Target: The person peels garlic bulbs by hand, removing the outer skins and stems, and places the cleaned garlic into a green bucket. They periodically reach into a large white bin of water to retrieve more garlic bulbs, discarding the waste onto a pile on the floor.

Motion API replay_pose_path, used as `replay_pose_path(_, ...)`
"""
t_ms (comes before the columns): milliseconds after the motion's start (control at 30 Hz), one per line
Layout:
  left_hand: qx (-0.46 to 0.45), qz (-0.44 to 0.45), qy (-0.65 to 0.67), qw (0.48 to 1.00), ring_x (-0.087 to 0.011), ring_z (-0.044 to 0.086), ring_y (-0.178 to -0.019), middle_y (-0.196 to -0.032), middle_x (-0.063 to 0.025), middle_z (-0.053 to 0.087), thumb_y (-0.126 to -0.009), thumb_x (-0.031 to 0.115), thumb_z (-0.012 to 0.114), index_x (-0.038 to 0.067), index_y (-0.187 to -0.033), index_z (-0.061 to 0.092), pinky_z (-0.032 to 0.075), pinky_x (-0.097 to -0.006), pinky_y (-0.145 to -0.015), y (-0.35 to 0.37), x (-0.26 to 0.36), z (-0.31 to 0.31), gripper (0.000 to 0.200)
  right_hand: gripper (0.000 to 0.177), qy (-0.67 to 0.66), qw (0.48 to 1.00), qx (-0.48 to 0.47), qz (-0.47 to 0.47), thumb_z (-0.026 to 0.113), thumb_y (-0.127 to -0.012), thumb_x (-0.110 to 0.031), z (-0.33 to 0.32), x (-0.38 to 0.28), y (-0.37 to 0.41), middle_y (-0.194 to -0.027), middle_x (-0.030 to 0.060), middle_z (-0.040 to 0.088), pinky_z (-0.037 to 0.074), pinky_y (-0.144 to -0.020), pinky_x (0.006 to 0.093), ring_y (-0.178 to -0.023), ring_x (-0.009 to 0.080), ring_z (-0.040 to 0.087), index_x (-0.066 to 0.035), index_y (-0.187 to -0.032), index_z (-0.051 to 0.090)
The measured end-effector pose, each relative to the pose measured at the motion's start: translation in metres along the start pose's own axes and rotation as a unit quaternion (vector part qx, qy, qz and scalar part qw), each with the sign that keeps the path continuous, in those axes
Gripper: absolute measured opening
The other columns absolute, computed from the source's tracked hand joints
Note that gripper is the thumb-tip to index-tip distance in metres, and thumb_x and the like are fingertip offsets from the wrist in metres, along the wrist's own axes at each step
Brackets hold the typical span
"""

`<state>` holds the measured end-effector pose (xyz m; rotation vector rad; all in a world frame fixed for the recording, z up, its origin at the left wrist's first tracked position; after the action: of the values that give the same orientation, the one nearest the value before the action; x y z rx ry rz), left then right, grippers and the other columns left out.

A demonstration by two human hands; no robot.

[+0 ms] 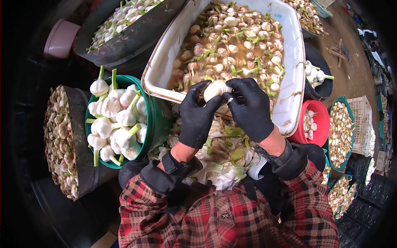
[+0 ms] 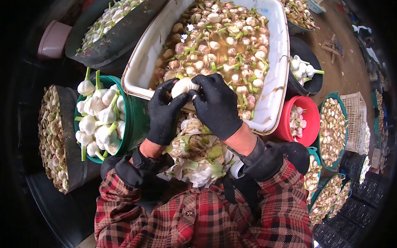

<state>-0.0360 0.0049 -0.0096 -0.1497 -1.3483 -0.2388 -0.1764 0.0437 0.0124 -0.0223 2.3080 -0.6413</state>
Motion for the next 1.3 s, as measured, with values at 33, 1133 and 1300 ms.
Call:
replay_pose_path(33,0.001,-0.002,-0.001,1.000,-0.0153,0.059,-0.102,-0.113,-0.0113,0.061,-0.081,0.003,0.070,-0.004,-0.119,0.054,0.048,-0.0291,-0.088,0.000,0.001,-0.001,0.042,0.028,-0.001,1.000,-0.001,0.001,0.069,-0.076,-0.007,0.000,-0.001,0.000,-0.091,0.0127,0.059,0.050,-0.061,0.0355,-0.072,0.0283,0.063,-0.006,-0.103,0.060)
replay_pose_path(1133,-0.038,0.169,-0.186,0.967,-0.0169,0.059,-0.097,-0.104,-0.0124,0.061,-0.075,-0.005,0.069,-0.006,-0.111,0.053,0.048,-0.0299,-0.087,0.020,-0.006,0.012,0.040,0.025,-0.179,0.971,0.086,0.129,0.045,-0.094,-0.012,0.020,-0.007,0.001,-0.075,0.0119,0.066,0.049,-0.067,0.0333,-0.069,0.0227,0.064,0.002,-0.082,0.062)
replay_pose_path(1300,-0.083,0.139,-0.109,0.981,-0.0174,0.059,-0.103,-0.112,-0.0125,0.060,-0.076,-0.003,0.072,-0.005,-0.118,0.051,0.048,-0.0303,-0.089,0.013,0.000,0.010,0.048,0.029,-0.322,0.916,0.032,0.238,0.047,-0.097,-0.020,0.007,0.008,-0.003,-0.081,0.0069,0.067,0.049,-0.071,0.0310,-0.075,0.0161,0.063,0.001,-0.084,0.064)
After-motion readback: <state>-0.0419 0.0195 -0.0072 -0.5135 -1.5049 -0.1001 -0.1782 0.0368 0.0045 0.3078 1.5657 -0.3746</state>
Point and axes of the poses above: each hand's wrist, its own y-axis away from the middle knuckle, its own z-axis out of the palm, x = y × z, the point moved 1 cm from there along -y, towards the middle knuckle
